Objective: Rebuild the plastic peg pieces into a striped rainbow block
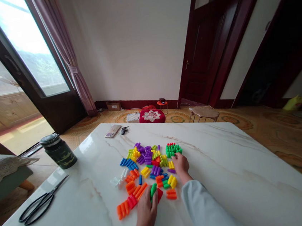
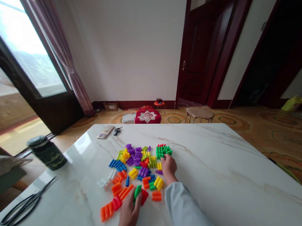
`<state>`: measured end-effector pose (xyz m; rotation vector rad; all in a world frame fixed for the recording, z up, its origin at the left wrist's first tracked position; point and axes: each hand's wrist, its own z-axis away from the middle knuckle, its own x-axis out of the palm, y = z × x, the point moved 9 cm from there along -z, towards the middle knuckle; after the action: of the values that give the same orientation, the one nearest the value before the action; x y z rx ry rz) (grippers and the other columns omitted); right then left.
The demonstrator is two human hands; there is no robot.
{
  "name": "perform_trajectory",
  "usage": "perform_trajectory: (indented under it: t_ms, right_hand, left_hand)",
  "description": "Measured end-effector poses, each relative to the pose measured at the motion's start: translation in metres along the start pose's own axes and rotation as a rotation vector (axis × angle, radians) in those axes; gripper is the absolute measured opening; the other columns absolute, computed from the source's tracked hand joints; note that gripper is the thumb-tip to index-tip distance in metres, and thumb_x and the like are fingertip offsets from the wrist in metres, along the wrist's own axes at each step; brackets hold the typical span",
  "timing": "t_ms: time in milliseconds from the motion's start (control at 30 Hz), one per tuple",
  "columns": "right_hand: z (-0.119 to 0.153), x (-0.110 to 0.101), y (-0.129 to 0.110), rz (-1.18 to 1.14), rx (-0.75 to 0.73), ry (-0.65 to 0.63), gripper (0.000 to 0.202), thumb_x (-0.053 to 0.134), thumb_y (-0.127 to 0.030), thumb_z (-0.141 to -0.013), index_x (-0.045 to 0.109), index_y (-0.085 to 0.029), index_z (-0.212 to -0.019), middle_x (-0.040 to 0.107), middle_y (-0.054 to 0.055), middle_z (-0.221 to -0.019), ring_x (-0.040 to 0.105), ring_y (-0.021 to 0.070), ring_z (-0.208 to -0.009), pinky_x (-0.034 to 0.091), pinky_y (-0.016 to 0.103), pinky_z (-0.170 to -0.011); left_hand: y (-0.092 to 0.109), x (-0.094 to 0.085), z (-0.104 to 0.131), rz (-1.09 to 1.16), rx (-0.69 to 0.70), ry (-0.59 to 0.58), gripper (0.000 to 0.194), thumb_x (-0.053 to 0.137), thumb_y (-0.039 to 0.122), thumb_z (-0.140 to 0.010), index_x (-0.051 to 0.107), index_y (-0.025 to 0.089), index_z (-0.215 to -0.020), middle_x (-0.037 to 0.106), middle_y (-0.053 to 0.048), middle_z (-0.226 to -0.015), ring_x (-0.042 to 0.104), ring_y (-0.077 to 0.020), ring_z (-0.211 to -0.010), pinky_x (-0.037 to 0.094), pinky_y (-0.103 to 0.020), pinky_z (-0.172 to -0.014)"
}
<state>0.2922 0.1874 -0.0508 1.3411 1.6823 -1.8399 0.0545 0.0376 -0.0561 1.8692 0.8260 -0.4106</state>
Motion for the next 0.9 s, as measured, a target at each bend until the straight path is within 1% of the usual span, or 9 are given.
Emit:
perform_trajectory:
  t_ms: [100, 200, 267, 400, 567, 667, 767, 833, 900]
  right_hand:
    - [0.004, -0.003, 0.0, -0.027, -0.017, 0.04, 0.023, 0.056, -0.033, -0.084, 0.068, -0.021, -0.1, 0.073, 0.006, -0.091, 0.066, 0.0202, -0.08, 0.038, 0.026, -0.058]
    - [0.011, -0.003, -0.001, -0.055, -0.078, 0.049, 0.026, 0.048, -0.037, -0.088, 0.068, -0.022, -0.093, 0.072, 0.005, -0.09, 0.065, 0.0186, -0.08, 0.039, 0.025, -0.061]
    - [0.016, -0.002, -0.004, -0.072, -0.141, 0.036, 0.026, 0.046, -0.035, -0.089, 0.069, -0.022, -0.09, 0.071, 0.004, -0.094, 0.064, 0.0171, -0.081, 0.04, 0.024, -0.065]
    - [0.022, 0.0, -0.01, -0.105, -0.23, 0.018, 0.028, 0.045, -0.031, -0.087, 0.07, -0.024, -0.099, 0.069, 0.002, -0.106, 0.063, 0.0157, -0.087, 0.043, 0.024, -0.071]
    - [0.022, 0.001, -0.012, -0.149, -0.287, -0.007, 0.032, 0.044, -0.03, -0.087, 0.069, -0.023, -0.106, 0.067, 0.003, -0.114, 0.063, 0.017, -0.095, 0.046, 0.026, -0.079]
    - [0.028, -0.002, -0.012, -0.178, -0.311, -0.019, 0.035, 0.044, -0.031, -0.087, 0.067, -0.022, -0.111, 0.064, 0.004, -0.12, 0.061, 0.0177, -0.103, 0.046, 0.027, -0.085]
    - [0.044, -0.017, -0.016, -0.242, -0.315, 0.022, 0.036, 0.043, -0.035, -0.088, 0.066, -0.019, -0.11, 0.062, 0.007, -0.12, 0.062, 0.0172, -0.09, 0.048, 0.028, -0.081]
    - [0.063, -0.031, -0.026, -0.313, -0.359, 0.041, 0.033, 0.044, -0.038, -0.089, 0.068, -0.019, -0.102, 0.065, 0.007, -0.11, 0.061, 0.0159, -0.079, 0.048, 0.028, -0.077]
    - [0.086, -0.038, -0.042, -0.394, -0.445, -0.03, 0.029, 0.048, -0.04, -0.089, 0.069, -0.02, -0.091, 0.066, 0.006, -0.096, 0.059, 0.0156, -0.077, 0.047, 0.027, -0.076]
  left_hand:
    - [-0.001, 0.0, 0.001, -0.008, 0.0, 0.005, 0.04, 0.041, 0.047, -0.093, 0.066, 0.019, -0.106, 0.074, -0.008, -0.102, 0.071, -0.0232, -0.092, 0.058, -0.032, -0.076]
    - [-0.001, 0.001, 0.001, 0.001, -0.005, -0.011, 0.041, 0.04, 0.048, -0.093, 0.066, 0.019, -0.105, 0.074, -0.008, -0.101, 0.071, -0.023, -0.09, 0.058, -0.031, -0.075]
    - [-0.001, 0.002, 0.0, 0.009, -0.014, -0.027, 0.041, 0.038, 0.048, -0.093, 0.065, 0.019, -0.105, 0.074, -0.008, -0.099, 0.071, -0.0227, -0.089, 0.058, -0.031, -0.074]
    - [0.0, 0.002, -0.001, 0.024, -0.021, -0.028, 0.04, 0.039, 0.048, -0.093, 0.065, 0.02, -0.105, 0.074, -0.007, -0.098, 0.07, -0.0232, -0.089, 0.058, -0.033, -0.075]
    - [0.004, -0.002, -0.002, 0.038, -0.009, -0.009, 0.035, 0.043, 0.045, -0.091, 0.064, 0.02, -0.103, 0.074, -0.007, -0.095, 0.07, -0.0232, -0.085, 0.058, -0.033, -0.072]
    - [0.007, -0.003, -0.002, 0.045, -0.001, -0.028, 0.031, 0.044, 0.042, -0.091, 0.064, 0.021, -0.102, 0.073, -0.007, -0.095, 0.07, -0.0224, -0.084, 0.057, -0.033, -0.072]
    - [0.009, -0.002, -0.003, 0.054, 0.0, -0.057, 0.029, 0.045, 0.04, -0.091, 0.064, 0.02, -0.101, 0.072, -0.007, -0.094, 0.069, -0.0214, -0.084, 0.056, -0.031, -0.071]
    - [0.008, -0.001, -0.003, 0.055, -0.006, -0.068, 0.029, 0.045, 0.039, -0.092, 0.064, 0.02, -0.1, 0.072, -0.007, -0.093, 0.068, -0.0212, -0.084, 0.055, -0.031, -0.071]
    - [0.008, 0.0, -0.003, 0.055, -0.017, -0.078, 0.029, 0.044, 0.039, -0.092, 0.064, 0.019, -0.099, 0.071, -0.007, -0.092, 0.068, -0.0214, -0.083, 0.055, -0.031, -0.071]
